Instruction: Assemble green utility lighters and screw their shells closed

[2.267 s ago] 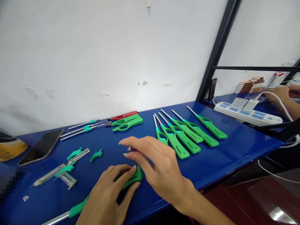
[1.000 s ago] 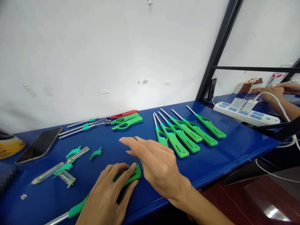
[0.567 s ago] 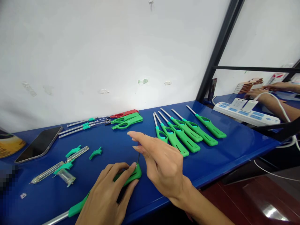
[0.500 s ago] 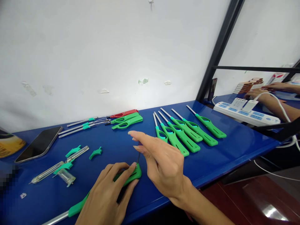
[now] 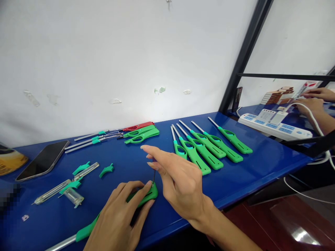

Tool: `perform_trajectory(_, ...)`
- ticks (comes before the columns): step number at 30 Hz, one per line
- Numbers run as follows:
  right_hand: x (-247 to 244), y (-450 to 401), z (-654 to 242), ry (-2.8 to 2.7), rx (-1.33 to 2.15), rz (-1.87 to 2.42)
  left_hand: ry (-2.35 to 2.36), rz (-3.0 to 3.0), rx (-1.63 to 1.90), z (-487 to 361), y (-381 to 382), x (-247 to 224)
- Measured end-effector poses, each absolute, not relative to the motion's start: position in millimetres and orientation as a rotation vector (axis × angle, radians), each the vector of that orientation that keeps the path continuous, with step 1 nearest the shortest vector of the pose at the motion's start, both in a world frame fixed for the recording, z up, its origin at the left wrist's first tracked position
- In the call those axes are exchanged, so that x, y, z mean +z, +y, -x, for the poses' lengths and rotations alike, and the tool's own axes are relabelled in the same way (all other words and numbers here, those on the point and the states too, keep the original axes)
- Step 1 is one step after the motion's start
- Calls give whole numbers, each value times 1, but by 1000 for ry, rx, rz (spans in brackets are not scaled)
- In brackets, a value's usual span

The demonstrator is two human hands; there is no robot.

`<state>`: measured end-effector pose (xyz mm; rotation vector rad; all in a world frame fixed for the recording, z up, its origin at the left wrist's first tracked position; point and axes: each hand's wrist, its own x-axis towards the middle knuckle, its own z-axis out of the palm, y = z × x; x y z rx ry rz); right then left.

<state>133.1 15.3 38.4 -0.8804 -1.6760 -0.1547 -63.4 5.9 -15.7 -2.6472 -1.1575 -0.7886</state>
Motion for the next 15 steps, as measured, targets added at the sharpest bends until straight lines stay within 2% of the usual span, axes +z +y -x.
perform_trajectory(15, 36, 16, -133, -1683, -132, 860, -1155, 2642, -804, 65, 5, -17)
